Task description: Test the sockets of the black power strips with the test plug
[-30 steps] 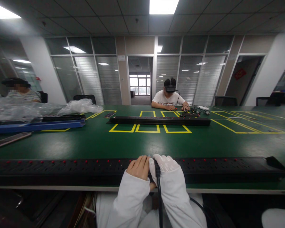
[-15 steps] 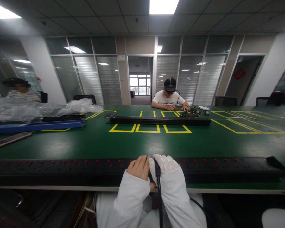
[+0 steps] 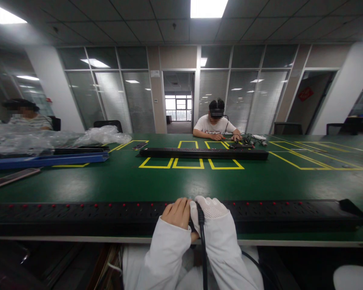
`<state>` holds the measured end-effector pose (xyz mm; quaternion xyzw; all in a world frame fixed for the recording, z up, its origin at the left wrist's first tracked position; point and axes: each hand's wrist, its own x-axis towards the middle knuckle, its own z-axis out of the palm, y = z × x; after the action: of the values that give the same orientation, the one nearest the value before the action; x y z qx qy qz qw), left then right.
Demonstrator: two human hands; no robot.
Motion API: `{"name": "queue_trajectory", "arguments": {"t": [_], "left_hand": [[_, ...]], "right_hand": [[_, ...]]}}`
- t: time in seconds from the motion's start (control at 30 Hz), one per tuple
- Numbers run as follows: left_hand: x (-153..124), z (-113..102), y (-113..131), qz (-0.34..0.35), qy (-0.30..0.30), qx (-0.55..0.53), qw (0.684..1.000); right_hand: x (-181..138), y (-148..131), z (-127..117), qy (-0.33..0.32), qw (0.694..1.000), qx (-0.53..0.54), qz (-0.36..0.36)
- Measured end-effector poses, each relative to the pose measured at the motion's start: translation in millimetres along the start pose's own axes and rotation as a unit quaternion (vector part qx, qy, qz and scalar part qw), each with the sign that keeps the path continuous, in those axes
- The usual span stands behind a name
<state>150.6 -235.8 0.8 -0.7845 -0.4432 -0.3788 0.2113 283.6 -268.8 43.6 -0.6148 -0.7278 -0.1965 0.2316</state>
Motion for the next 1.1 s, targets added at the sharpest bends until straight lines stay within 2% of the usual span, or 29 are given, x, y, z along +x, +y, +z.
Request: {"name": "queue_trajectory", "arguments": {"t": [0.43, 0.73, 1.1], "left_hand": [[-0.2, -2.8, -0.8, 0.004, -0.017, 0.004, 1.0], [-0.7, 0.5, -0.1, 0.002, 0.004, 0.003, 1.0], [-1.3, -0.1, -1.4, 0.009, -0.008, 0.003, 1.0]], "right_hand": [[-0.1, -1.8, 0.2, 0.007, 1.0, 0.003, -0.002], [0.1, -2.1, -2.4, -0.002, 1.0, 0.007, -0.003], [-0.1, 1.4, -2.6, -0.009, 1.0, 0.008, -0.002]]}}
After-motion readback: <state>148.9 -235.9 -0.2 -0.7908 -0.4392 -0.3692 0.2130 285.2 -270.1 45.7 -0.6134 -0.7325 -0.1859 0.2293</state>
